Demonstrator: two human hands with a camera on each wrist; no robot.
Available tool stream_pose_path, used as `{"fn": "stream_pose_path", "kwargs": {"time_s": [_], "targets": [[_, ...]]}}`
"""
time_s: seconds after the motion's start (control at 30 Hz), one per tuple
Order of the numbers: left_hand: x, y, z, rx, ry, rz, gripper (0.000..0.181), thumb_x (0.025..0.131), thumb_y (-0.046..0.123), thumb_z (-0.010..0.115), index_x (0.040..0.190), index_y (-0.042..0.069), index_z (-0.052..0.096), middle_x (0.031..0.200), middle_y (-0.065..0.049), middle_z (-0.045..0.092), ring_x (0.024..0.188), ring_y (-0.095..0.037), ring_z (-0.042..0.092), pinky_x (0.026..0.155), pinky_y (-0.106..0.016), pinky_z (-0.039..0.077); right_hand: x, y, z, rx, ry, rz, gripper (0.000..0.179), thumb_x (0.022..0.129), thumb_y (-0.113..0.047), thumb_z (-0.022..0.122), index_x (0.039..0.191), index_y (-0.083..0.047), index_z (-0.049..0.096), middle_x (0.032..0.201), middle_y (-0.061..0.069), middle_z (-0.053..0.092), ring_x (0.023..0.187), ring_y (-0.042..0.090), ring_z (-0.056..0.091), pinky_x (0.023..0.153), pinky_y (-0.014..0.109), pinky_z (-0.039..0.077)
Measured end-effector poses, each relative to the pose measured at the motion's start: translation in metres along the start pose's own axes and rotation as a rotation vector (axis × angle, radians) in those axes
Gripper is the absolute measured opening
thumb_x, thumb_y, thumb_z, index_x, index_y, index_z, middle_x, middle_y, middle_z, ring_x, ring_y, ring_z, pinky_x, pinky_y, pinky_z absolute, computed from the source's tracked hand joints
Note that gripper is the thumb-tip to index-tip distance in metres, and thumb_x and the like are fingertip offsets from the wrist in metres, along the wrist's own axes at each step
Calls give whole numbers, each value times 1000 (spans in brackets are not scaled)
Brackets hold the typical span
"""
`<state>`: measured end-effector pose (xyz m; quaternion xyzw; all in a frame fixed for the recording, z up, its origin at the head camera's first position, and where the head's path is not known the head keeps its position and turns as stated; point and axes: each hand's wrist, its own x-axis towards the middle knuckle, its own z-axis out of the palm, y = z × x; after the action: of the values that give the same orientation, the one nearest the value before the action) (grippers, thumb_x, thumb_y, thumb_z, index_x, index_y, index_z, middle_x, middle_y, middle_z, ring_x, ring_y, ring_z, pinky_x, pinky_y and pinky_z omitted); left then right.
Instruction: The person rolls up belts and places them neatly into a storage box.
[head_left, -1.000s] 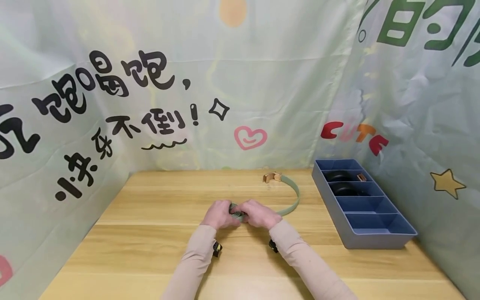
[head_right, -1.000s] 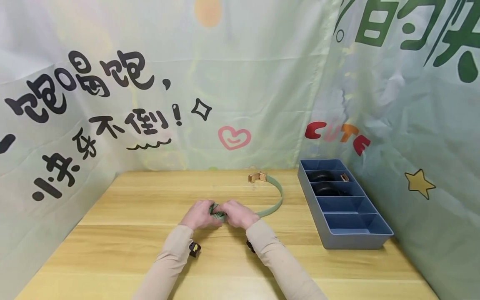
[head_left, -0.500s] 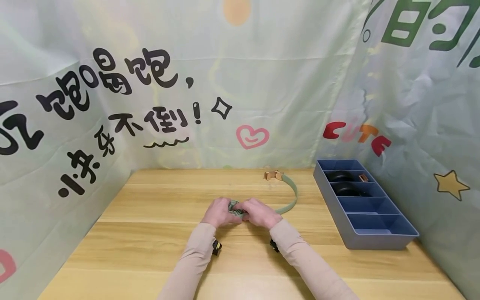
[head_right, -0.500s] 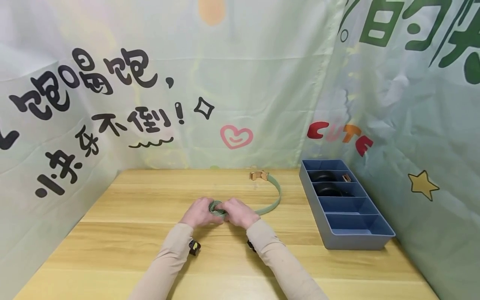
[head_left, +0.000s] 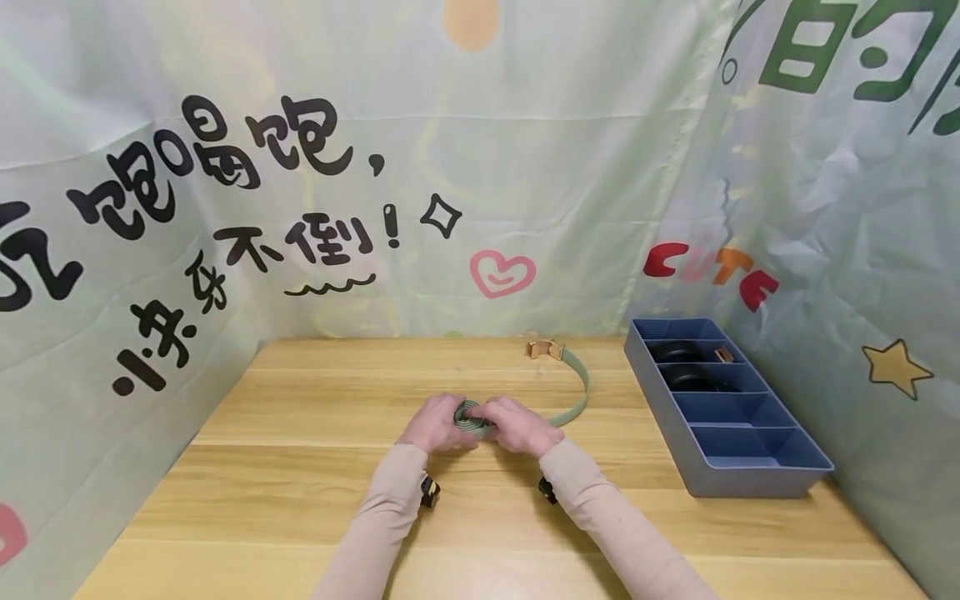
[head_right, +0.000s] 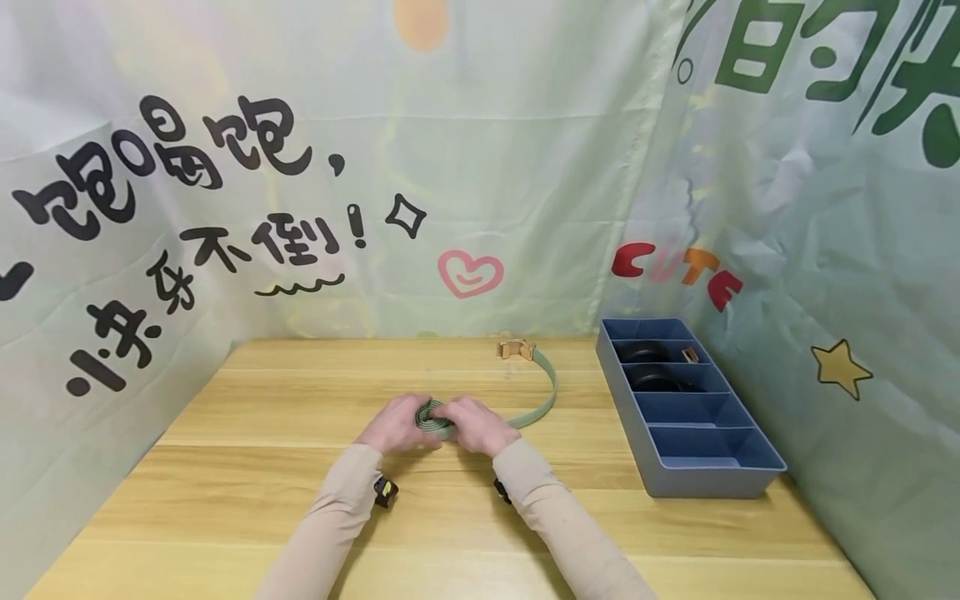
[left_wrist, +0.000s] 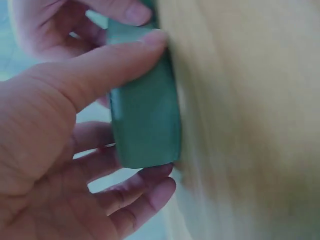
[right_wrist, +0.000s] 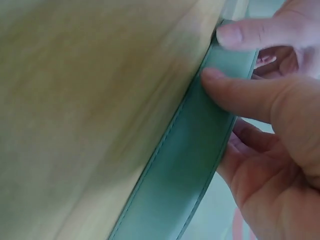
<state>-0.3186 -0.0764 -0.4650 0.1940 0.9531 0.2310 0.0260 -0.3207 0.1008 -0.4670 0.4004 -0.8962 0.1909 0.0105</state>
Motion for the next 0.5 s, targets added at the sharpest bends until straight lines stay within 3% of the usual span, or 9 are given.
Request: {"fn": "stream_pose_path", "kwargs": {"time_s": [0.13, 0.37, 0.5], "targets": [[0, 0, -3, 7, -31, 16, 45, 68, 25, 90, 101, 11, 63, 95, -5, 66, 86, -21, 59, 80, -38, 50, 1, 0, -1, 10, 4, 11, 40, 82, 5, 71, 120, -8, 69, 106, 6, 73, 91, 17, 67, 82, 30, 54], [2, 3, 2, 36, 33, -11, 46, 66, 40, 89, 88, 10, 62, 85, -5, 63, 78, -20, 57, 73, -36, 49, 0, 1, 4, -11, 15, 28, 34, 87, -4, 70, 121, -11, 69, 107, 4, 73, 91, 14, 68, 81, 27, 55], [5, -1, 4, 35, 40, 32, 39, 65, 33, 89, 88, 14, 63, 82, 0, 62, 75, -17, 55, 71, -33, 47, -3, 2, 3, -35, 8, 28, 39, 87, -5, 71, 125, -14, 66, 103, 4, 71, 89, 15, 64, 79, 28, 53]]}}
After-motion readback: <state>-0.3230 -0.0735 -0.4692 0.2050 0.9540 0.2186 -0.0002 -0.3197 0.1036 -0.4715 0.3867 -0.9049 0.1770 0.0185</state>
